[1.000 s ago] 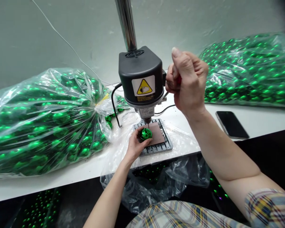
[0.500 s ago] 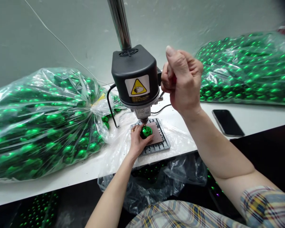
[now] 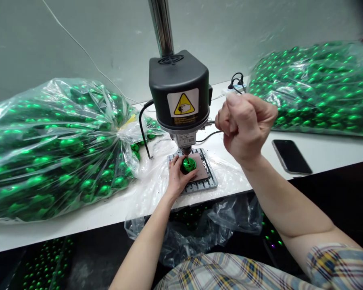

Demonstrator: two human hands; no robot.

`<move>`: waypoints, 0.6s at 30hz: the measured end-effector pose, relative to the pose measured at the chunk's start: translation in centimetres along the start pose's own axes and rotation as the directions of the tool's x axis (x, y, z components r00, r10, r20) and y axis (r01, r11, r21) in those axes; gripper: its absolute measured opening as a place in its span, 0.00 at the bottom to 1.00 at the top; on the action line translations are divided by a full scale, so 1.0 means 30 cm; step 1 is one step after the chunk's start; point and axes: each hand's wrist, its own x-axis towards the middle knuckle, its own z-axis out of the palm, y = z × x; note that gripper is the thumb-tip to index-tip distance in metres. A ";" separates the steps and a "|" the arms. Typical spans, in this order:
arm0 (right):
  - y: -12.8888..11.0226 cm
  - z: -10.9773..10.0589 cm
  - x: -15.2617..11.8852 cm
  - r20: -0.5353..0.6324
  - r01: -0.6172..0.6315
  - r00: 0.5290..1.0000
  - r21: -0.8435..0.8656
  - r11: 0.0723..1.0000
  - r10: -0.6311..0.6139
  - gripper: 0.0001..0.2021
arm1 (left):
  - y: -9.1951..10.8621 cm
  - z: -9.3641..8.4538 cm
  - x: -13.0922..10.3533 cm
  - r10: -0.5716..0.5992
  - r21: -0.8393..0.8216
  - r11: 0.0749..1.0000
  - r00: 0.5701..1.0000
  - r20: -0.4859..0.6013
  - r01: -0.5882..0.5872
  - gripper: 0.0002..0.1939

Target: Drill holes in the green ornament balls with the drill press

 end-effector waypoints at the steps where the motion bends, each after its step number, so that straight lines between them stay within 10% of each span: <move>1: -0.001 -0.004 -0.014 -0.002 0.013 1.000 0.003 1.000 -0.013 0.27 | -0.001 0.001 0.000 -0.006 0.002 1.000 1.000 0.002 0.006 0.32; 18: 0.093 -0.063 -0.111 0.057 0.295 0.954 -0.025 0.955 -0.293 0.25 | 0.005 0.000 -0.001 -0.021 0.009 1.000 1.000 -0.002 0.021 0.31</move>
